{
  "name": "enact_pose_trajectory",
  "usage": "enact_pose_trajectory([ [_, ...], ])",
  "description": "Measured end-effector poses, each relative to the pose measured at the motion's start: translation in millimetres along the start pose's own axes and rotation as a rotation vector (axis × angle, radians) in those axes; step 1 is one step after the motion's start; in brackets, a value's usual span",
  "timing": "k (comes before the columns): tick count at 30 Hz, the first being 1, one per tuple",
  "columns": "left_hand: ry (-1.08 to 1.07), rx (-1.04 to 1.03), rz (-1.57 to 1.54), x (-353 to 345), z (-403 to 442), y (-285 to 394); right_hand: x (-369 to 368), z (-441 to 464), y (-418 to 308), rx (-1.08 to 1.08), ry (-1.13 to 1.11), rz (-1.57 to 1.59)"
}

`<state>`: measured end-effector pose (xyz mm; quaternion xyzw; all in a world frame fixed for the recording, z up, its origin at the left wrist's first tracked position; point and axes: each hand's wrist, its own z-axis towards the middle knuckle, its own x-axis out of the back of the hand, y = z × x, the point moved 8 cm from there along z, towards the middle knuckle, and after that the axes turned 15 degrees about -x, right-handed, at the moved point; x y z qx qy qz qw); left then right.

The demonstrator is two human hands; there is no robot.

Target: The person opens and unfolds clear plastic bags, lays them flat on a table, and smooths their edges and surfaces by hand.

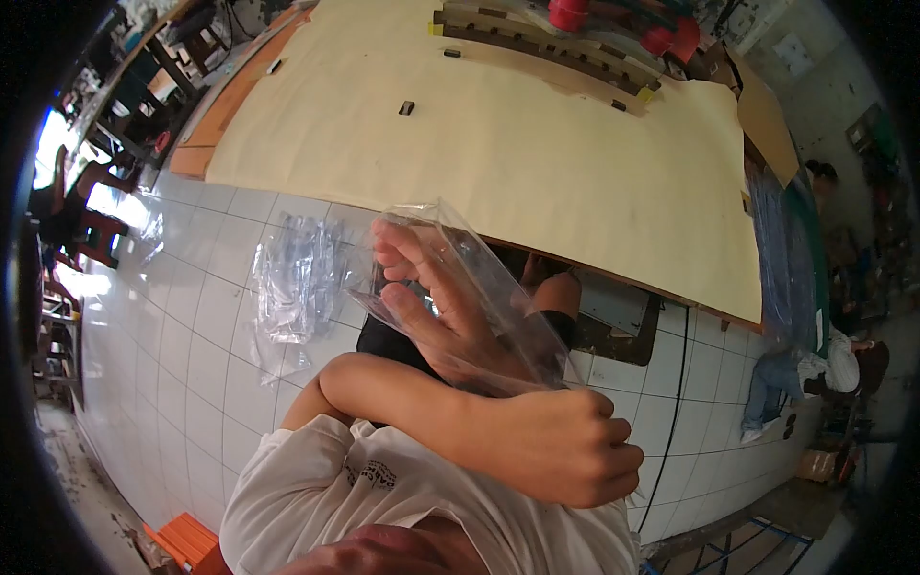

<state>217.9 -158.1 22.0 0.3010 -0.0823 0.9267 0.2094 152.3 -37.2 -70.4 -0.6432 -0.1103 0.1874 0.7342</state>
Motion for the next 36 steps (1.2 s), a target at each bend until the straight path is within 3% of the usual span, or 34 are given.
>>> enact_pose_trajectory([
  [7, -0.042, -0.023, 0.020, -6.4, 1.6, 3.5, -3.3, -2.2, -17.6, 0.083, 0.001, -0.266],
  [11, -0.103, 0.006, 0.043, -9.7, -2.1, -6.6, -3.3, -6.0, -1.2, 0.003, 0.005, -0.023],
  [14, -0.084, 0.060, 0.093, 4.7, -6.3, -20.4, -8.0, -19.7, 43.0, -0.529, -0.141, 0.532],
  [18, -0.029, 0.189, 0.230, 48.3, -18.3, -48.8, 8.6, -61.8, 72.8, -0.662, -0.530, 0.659],
  [20, 0.008, 0.228, 0.242, 63.4, -26.5, -64.4, 46.3, -95.9, 56.1, -0.621, -0.621, 0.528],
  [21, 0.043, 0.261, 0.249, 71.4, -30.9, -71.7, 69.5, -115.8, 41.3, -0.544, -0.672, 0.319],
  [22, 0.047, 0.265, 0.253, 77.4, -33.0, -75.3, 93.3, -136.2, 21.0, -0.260, -0.707, -0.303],
  [23, 0.053, 0.314, 0.257, 83.9, -35.8, -80.6, 108.8, -162.0, 3.1, 0.202, -0.629, -1.053],
  [24, 0.060, 0.363, 0.259, 87.7, -38.3, -85.3, 128.4, -175.2, -11.2, 0.328, -0.471, -1.227],
  [25, 0.069, 0.370, 0.280, 87.1, -37.9, -88.4, 154.8, -152.2, -36.1, -0.002, -0.156, -0.724],
  [26, 0.070, 0.369, 0.279, 83.7, -36.5, -90.1, 186.5, -145.5, -58.7, -0.085, 0.175, -0.052],
  [27, 0.072, 0.360, 0.289, 80.2, -34.2, -90.9, 191.5, -149.1, -74.1, -0.057, 0.589, -0.254],
  [32, 0.103, 0.310, 0.284, 69.5, -27.5, -91.6, 151.0, -123.2, -70.8, 0.085, 0.613, -0.245],
  [34, -0.049, 0.420, 0.246, 64.8, -33.7, -97.2, 164.6, -123.8, -62.5, 0.031, 0.806, -0.203],
  [36, -0.017, 0.422, 0.406, 80.3, -32.9, -86.0, 173.3, -117.0, -65.9, 0.094, 0.845, -0.214],
])
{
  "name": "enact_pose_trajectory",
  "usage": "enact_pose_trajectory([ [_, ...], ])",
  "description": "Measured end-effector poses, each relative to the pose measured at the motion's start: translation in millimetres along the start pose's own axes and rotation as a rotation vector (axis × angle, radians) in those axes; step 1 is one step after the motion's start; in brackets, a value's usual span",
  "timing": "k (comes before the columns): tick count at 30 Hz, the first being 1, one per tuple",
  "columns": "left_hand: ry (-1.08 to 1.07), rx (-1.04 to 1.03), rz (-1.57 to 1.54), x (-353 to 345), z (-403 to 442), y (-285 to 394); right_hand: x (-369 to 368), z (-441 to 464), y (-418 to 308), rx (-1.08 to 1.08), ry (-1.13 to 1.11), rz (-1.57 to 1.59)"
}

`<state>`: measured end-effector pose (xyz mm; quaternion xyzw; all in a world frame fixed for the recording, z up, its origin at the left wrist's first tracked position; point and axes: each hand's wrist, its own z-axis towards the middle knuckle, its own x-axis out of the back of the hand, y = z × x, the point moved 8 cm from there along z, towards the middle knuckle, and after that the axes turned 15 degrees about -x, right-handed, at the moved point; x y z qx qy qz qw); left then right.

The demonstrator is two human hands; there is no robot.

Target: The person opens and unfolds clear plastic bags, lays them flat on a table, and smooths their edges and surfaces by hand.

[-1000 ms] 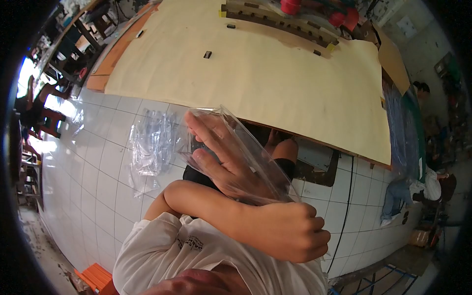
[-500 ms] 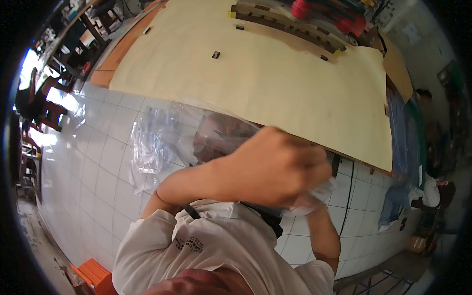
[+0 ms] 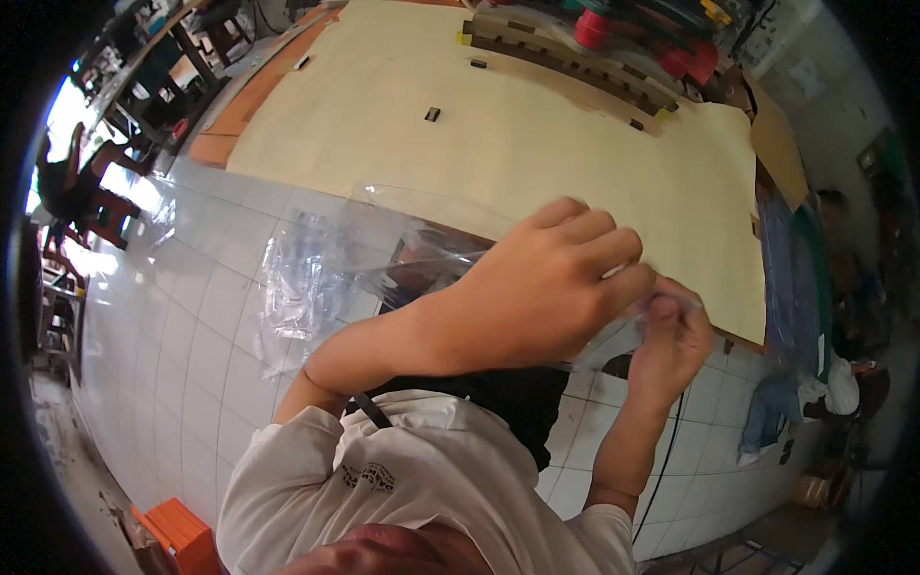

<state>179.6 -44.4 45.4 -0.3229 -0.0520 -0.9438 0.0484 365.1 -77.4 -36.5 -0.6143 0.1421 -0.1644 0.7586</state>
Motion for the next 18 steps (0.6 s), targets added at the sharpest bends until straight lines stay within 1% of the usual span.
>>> enact_pose_trajectory([
  [1, 0.064, 0.004, 0.140, 15.3, -1.2, 4.3, 5.6, 6.7, -3.8, 0.059, 0.057, 0.009],
  [2, 0.024, 0.062, 0.119, 29.0, -9.5, 4.4, 9.5, 15.4, -5.0, 0.060, 0.060, 0.012],
  [3, -0.017, 0.118, 0.093, 49.5, -21.8, 2.4, 14.9, 25.5, -4.6, 0.024, 0.015, 0.083],
  [4, -0.032, 0.133, 0.158, 74.4, -31.7, -2.1, 21.9, 34.3, -3.6, -0.009, -0.025, 0.153],
  [5, -0.081, 0.192, 0.245, 93.3, -41.4, -10.0, 32.5, 41.3, -1.9, 0.010, -0.016, 0.174],
  [6, 0.023, 0.181, 0.233, 108.9, -59.4, -24.8, 43.7, 48.1, 1.0, 0.020, 0.005, 0.179],
  [7, 0.252, 0.216, 0.035, 119.7, -73.5, -43.2, 51.7, 54.0, 3.1, 0.038, -0.023, 0.214],
  [9, 0.415, 0.322, -0.231, 125.0, -85.9, -74.6, 60.9, 57.7, 8.9, 0.056, -0.047, 0.245],
  [10, 0.416, 0.319, -0.236, 124.0, -87.6, -83.0, 63.0, 59.4, 12.2, 0.050, -0.048, 0.262],
  [12, 0.166, 0.569, -0.629, 87.1, -98.3, -103.1, 63.5, 60.7, 11.7, 0.043, -0.057, 0.270],
  [13, 0.100, 0.661, -0.745, 77.6, -98.7, -103.3, 60.5, 59.4, 9.5, 0.055, -0.065, 0.273],
  [14, 0.100, 0.659, -0.746, 76.1, -96.3, -103.4, 58.9, 58.7, 8.4, 0.067, -0.070, 0.279],
  [16, 0.038, 0.815, -0.774, 64.3, -100.4, -107.1, 60.2, 58.7, 8.7, 0.075, -0.072, 0.289],
  [17, 0.090, 0.841, -0.783, 64.9, -97.2, -106.8, 60.5, 58.3, 8.6, 0.081, -0.080, 0.296],
  [18, 0.088, 0.840, -0.785, 65.2, -96.4, -107.3, 60.2, 57.7, 7.5, 0.081, -0.077, 0.295],
])
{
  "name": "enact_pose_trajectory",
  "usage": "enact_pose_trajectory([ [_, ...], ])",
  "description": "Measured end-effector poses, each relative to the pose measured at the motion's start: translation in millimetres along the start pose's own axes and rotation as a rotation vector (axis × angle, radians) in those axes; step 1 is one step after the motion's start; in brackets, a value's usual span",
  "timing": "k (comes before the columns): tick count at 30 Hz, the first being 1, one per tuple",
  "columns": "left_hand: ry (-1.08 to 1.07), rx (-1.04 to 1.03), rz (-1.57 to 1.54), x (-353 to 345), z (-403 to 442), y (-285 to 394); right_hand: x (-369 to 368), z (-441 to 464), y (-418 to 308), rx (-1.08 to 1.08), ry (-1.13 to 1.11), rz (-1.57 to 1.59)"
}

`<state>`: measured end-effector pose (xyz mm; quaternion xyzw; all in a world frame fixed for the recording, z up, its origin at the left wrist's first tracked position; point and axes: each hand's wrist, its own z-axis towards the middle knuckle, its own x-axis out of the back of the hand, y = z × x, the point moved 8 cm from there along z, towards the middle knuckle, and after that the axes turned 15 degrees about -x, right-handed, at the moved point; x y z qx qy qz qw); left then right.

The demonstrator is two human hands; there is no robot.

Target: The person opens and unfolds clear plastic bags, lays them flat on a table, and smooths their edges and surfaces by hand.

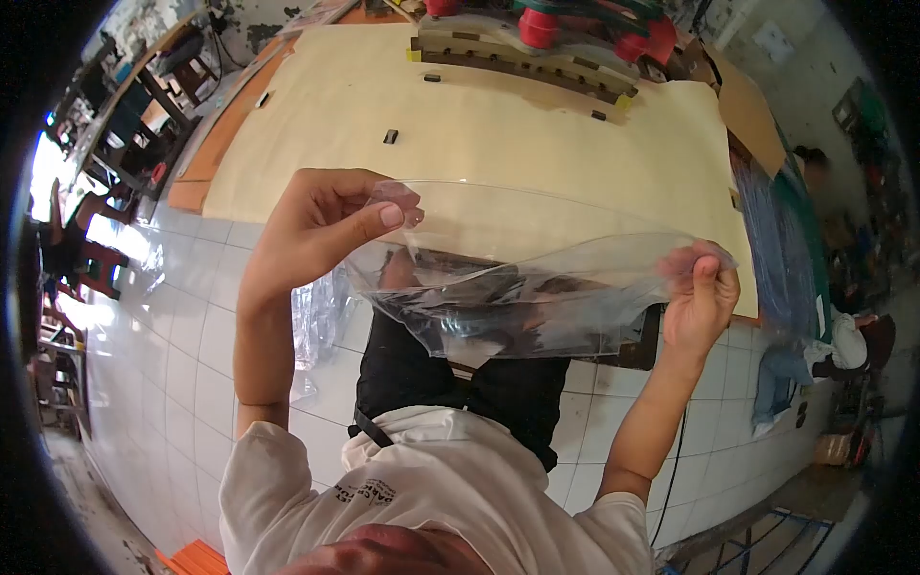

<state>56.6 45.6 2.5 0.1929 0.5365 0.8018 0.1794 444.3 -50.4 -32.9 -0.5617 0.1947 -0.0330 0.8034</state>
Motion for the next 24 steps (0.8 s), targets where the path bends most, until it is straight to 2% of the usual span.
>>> enact_pose_trajectory([
  [12, 0.003, -0.038, -0.053, 0.9, 7.7, 1.7, -2.1, -0.5, -1.5, -0.008, 0.055, -0.017],
  [17, 0.028, -0.128, 0.040, 1.9, 13.7, -0.4, -5.1, 2.1, 0.0, -0.064, 0.096, -0.050],
  [21, 0.080, -0.183, -0.026, -1.7, 15.7, -4.2, -7.2, 6.1, 5.2, -0.099, 0.119, -0.053],
  [23, 0.347, -0.566, 0.174, 11.7, 2.3, 25.6, -7.6, 6.0, 2.6, -0.092, 0.128, -0.055],
  [24, 0.341, -0.565, 0.173, 11.8, -2.0, 27.0, -5.7, 5.3, 2.9, -0.091, 0.134, -0.054],
])
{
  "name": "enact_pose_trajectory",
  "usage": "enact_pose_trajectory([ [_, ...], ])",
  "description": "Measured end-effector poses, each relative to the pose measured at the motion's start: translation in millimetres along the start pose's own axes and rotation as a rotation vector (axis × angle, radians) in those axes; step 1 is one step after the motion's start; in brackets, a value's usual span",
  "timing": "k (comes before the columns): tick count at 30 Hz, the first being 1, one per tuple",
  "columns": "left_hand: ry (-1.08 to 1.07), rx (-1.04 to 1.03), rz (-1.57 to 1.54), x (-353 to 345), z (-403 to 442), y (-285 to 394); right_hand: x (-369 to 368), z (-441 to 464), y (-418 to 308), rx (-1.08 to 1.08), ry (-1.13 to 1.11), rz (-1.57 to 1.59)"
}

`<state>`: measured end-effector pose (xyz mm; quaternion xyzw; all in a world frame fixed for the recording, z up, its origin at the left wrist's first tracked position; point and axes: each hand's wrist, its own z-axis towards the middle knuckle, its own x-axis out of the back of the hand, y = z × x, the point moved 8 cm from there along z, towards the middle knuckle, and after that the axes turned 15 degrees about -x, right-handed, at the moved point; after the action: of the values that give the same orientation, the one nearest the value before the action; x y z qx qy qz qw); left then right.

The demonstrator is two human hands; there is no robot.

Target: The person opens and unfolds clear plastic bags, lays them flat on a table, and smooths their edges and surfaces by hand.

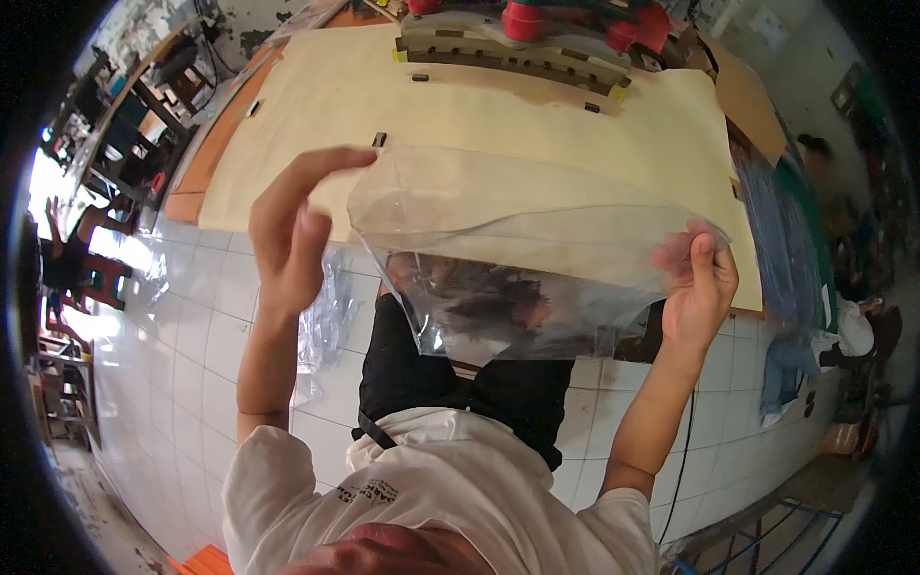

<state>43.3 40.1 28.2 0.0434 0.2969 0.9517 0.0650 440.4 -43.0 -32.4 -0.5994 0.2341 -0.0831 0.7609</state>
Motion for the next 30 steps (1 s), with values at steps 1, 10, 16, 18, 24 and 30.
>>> enact_pose_trajectory([
  [1, -0.141, -0.194, 0.169, -3.1, -0.4, 18.6, 2.8, -0.2, 1.0, 0.000, 0.017, 0.003],
  [10, -0.213, -0.356, 0.700, -19.4, -32.1, 42.5, 7.7, -17.2, 5.5, 0.001, 0.107, -0.037],
  [16, -0.239, -0.196, 0.533, -16.5, -41.7, 25.1, 15.6, -18.4, 8.9, 0.030, 0.112, -0.016],
  [18, -0.224, -0.167, 0.456, -12.8, -32.8, 23.5, 17.5, -18.2, 10.5, 0.023, 0.122, 0.004],
  [24, -0.324, 0.093, -0.077, -24.9, -28.1, -11.2, 7.8, -18.4, 12.8, 0.038, -0.022, 0.065],
  [30, -0.254, 0.171, -0.183, -21.0, -31.9, -18.8, 4.3, -22.1, 8.5, 0.025, -0.021, 0.061],
])
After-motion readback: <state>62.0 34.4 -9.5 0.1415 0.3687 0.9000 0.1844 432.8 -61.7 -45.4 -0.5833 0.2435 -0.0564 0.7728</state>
